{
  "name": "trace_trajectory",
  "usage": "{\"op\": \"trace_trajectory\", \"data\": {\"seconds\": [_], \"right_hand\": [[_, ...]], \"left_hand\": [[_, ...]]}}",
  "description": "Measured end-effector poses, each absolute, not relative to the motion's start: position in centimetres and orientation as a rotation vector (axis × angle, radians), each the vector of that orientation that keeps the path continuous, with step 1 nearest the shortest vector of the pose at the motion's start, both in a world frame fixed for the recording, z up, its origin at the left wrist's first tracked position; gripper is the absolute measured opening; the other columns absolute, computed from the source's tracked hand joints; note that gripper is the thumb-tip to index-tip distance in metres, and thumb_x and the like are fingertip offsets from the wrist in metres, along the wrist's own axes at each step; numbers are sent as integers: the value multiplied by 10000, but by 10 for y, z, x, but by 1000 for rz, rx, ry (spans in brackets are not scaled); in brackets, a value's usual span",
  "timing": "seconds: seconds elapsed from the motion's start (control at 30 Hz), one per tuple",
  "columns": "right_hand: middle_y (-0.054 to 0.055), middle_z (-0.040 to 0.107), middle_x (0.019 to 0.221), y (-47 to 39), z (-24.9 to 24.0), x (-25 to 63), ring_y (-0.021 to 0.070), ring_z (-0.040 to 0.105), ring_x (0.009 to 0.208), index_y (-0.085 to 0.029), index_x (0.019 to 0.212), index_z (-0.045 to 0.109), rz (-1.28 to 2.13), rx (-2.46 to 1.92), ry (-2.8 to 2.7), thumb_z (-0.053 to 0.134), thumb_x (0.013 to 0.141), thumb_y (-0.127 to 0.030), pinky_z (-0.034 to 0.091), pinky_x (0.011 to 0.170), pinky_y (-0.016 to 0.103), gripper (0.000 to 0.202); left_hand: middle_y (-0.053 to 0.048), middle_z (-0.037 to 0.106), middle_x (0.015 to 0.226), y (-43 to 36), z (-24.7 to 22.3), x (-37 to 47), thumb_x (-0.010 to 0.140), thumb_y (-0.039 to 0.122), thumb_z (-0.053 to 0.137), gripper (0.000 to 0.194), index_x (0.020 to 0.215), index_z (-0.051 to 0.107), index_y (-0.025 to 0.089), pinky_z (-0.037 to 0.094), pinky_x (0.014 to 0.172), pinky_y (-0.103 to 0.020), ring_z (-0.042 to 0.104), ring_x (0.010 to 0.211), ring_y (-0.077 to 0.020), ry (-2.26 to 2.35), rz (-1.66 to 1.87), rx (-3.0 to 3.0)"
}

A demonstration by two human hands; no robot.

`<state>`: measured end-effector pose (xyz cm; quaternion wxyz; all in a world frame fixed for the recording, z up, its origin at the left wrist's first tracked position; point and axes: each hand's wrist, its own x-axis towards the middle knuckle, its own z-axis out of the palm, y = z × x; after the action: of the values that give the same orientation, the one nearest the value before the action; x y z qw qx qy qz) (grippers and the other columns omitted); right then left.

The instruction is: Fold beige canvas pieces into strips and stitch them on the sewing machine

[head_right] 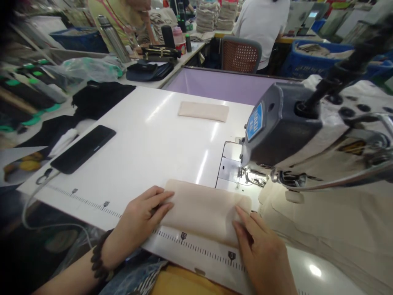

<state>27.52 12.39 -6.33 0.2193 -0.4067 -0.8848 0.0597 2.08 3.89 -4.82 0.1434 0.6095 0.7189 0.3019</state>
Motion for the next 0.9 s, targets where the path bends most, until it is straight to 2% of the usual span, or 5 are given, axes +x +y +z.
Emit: {"op": "trace_trajectory", "data": {"seconds": [0.23,0.43,0.7,0.9], "right_hand": [[75,679,908,126,-70,281,224,656,811,-204,1044,624,133,-1120,-2494,364,889,-405,552,602,293,363],[76,689,844,130,-67,278,211,667,655,-184,994,637,27,-1070,-2511,342,895,-418,531,458,267,389],[88,683,843,132,-64,275,193,667,665,-153,990,644,57,-1038,-2525,368,898,-390,532,490,243,375],[91,670,859,128,-60,269,193,653,735,-120,1020,638,327,-1177,-2462,380,890,-314,530,605,271,348]], "left_hand": [[-42,574,831,42,-47,22,813,153,504,191,963,623,148,525,711,-291,576,751,-154,2061,807,1698],[-37,558,834,42,-46,22,827,160,496,180,953,625,158,509,723,-296,564,761,-158,2059,794,1647],[-44,563,823,44,-46,20,828,165,490,173,920,635,143,503,714,-309,564,754,-164,2065,742,1644],[-38,589,821,45,-50,17,840,260,459,256,973,638,136,511,716,-277,582,727,-152,2102,731,1730]]}}
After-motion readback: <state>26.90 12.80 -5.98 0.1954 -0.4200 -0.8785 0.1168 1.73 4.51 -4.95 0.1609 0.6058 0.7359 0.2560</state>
